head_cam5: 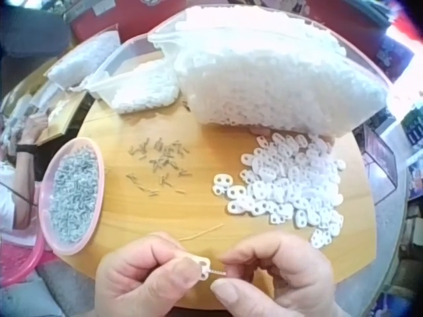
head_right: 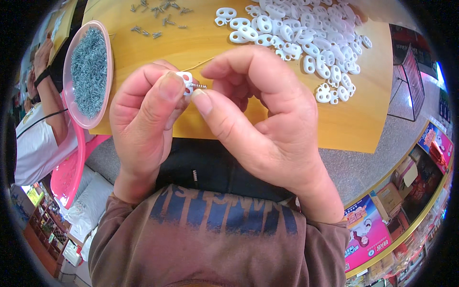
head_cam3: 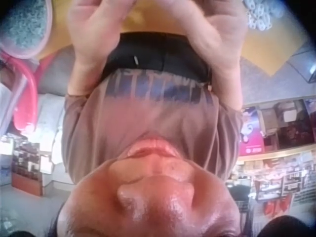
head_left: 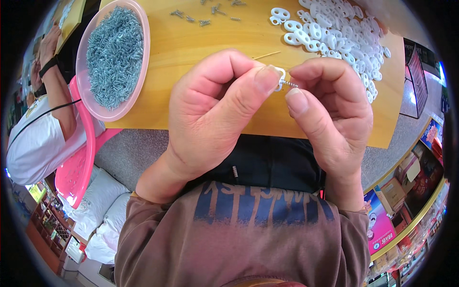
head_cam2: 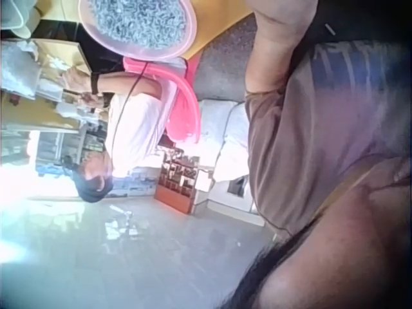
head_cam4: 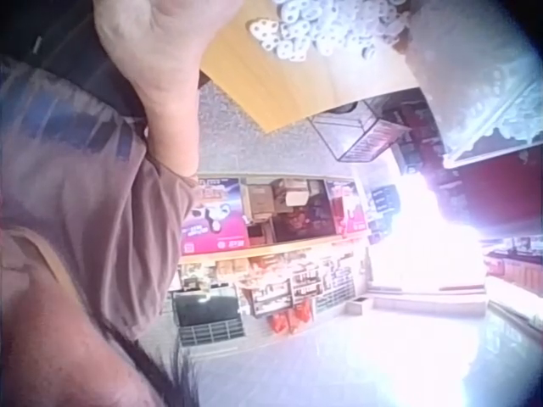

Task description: Assembling small hardware components by inserting metal pins and springs into plastic housings at a workbench.

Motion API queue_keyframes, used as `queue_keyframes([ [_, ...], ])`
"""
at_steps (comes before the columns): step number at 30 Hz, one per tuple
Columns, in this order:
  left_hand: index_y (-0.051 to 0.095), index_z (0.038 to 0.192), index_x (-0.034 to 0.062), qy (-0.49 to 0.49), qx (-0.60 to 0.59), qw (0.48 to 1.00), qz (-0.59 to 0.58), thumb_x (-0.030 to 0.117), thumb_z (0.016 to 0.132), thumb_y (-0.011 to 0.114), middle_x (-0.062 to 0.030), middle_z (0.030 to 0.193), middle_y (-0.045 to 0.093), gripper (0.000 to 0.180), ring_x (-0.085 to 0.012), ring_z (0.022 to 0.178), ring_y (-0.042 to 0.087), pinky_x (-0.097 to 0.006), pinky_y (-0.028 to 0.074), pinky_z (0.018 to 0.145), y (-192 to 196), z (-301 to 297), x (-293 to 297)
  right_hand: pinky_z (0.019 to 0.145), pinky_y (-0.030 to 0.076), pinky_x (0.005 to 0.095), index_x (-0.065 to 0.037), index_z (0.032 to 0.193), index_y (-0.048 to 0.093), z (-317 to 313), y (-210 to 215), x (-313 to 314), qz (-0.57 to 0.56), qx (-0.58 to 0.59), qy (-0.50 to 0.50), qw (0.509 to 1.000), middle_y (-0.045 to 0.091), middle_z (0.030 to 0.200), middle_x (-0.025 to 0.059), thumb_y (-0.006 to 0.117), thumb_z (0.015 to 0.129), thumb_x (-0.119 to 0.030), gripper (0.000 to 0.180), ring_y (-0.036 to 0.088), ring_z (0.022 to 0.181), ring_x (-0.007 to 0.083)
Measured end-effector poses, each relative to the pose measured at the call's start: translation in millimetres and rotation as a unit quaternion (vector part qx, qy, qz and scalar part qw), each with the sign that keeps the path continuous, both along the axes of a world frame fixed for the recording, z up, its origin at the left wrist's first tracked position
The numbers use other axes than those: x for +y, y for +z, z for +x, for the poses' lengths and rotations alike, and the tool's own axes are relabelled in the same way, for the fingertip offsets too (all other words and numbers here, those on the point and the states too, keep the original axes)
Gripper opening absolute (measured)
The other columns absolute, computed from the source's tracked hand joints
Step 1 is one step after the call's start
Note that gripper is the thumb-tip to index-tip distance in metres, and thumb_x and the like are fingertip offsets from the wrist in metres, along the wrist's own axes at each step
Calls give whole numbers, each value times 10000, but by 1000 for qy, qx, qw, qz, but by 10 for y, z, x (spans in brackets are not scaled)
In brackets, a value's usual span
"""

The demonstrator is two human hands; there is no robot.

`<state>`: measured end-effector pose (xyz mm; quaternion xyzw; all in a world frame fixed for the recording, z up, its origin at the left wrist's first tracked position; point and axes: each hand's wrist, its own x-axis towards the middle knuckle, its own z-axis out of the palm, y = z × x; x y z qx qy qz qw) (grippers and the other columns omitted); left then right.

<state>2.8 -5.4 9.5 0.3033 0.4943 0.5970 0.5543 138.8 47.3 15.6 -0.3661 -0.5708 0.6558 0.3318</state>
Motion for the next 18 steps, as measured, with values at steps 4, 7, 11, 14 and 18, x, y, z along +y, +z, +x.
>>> queue_keyframes([
  [4,508,760,-11,5,5,1000,16,89,805,487,-22,707,470,111,-52,592,388,-158,286,507,-3,45,-11,560,357,143,14,850,502,10,-9,3,56,-32,9,998,509,763,8,557,755,-41,123,456,622,43],
  [7,507,758,-10,-8,74,996,40,74,802,488,-25,708,469,96,-57,608,391,-162,299,533,-40,26,-29,554,349,139,10,827,505,23,-4,-20,90,-58,1,994,506,752,-2,557,761,-43,100,441,618,33],
  [11,503,759,-12,-5,214,971,101,56,796,493,-23,716,466,78,-58,630,393,-160,309,564,-107,22,-26,555,341,139,8,815,505,27,-50,-45,160,-104,-7,982,490,738,-19,558,764,-45,91,416,630,23],
  [14,508,770,-10,14,158,986,51,83,804,492,-4,682,463,100,-39,588,378,-159,301,531,-110,79,-53,556,340,142,10,807,508,-7,-99,-74,141,-86,-22,986,492,725,-9,556,765,-46,84,417,629,29],
  [18,531,760,1,6,-19,998,-59,114,800,521,46,669,475,120,-5,572,380,-141,317,505,-44,35,-16,556,345,158,15,798,509,-17,-201,-12,221,-105,-13,969,495,716,6,554,760,-33,76,423,616,50],
])
